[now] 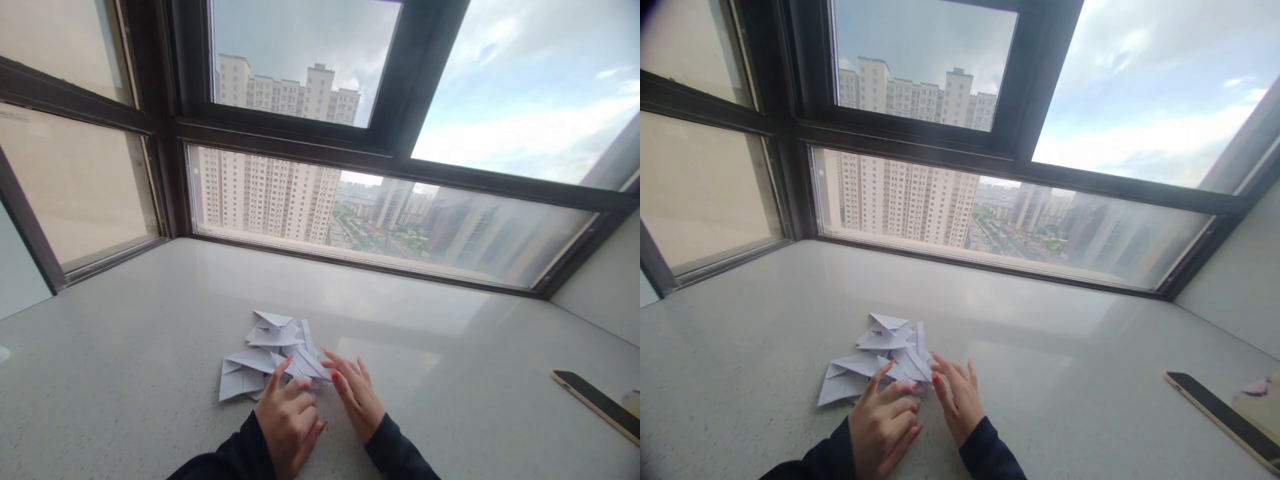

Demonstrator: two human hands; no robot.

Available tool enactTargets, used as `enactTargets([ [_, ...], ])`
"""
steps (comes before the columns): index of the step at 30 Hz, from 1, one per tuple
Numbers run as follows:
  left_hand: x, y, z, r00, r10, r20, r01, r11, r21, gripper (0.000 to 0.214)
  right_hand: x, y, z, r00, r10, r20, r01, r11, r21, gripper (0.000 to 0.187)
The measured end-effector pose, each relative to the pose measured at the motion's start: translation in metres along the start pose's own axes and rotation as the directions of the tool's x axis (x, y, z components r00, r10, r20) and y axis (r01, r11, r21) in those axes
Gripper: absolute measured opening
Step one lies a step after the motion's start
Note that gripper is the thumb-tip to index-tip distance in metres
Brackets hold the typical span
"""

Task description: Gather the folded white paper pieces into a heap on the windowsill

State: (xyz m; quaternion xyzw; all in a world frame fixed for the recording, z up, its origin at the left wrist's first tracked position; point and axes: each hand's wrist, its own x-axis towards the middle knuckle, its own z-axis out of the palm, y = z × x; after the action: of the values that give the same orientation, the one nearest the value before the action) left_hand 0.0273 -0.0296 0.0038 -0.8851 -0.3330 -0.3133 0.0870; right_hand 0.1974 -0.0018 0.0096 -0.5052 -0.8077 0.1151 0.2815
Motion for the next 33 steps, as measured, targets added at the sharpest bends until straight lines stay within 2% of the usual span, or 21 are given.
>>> enactTargets([
  [4,0.003,0.000,-0.002,0.999,-0.043,-0.018,0.044,0.998,0.042,0.020,0.000,0.004,0.004,0.999,0.016,-0.047,-0.017,1.000,-0.018,0.035],
  [8,0.006,0.005,0.008,0.998,-0.046,0.050,0.041,0.994,0.097,0.037,0.000,0.005,0.009,0.999,-0.020,0.034,0.020,1.000,-0.007,0.039],
  [11,0.005,0.002,0.013,0.995,-0.058,0.079,0.048,0.991,0.125,0.041,0.001,0.003,0.012,0.996,-0.060,0.066,0.060,0.998,0.007,0.040],
  [14,0.001,-0.006,0.017,0.995,-0.066,0.079,0.054,0.988,0.146,0.041,0.002,0.003,0.014,0.997,-0.051,0.051,0.050,0.998,0.034,0.040],
  [20,-0.008,-0.018,0.026,0.985,-0.165,0.043,0.154,0.970,0.187,0.036,0.002,0.015,0.016,0.997,-0.056,-0.055,0.058,0.997,0.047,0.043],
  [26,-0.009,-0.027,0.027,0.964,-0.264,0.008,0.257,0.945,0.203,0.032,0.002,0.017,0.015,0.998,-0.057,-0.011,0.058,0.996,0.071,0.045],
  [33,-0.006,-0.029,0.020,0.950,-0.313,-0.013,0.307,0.920,0.245,0.030,0.001,0.017,0.020,0.998,-0.059,-0.009,0.059,0.998,-0.013,0.045],
])
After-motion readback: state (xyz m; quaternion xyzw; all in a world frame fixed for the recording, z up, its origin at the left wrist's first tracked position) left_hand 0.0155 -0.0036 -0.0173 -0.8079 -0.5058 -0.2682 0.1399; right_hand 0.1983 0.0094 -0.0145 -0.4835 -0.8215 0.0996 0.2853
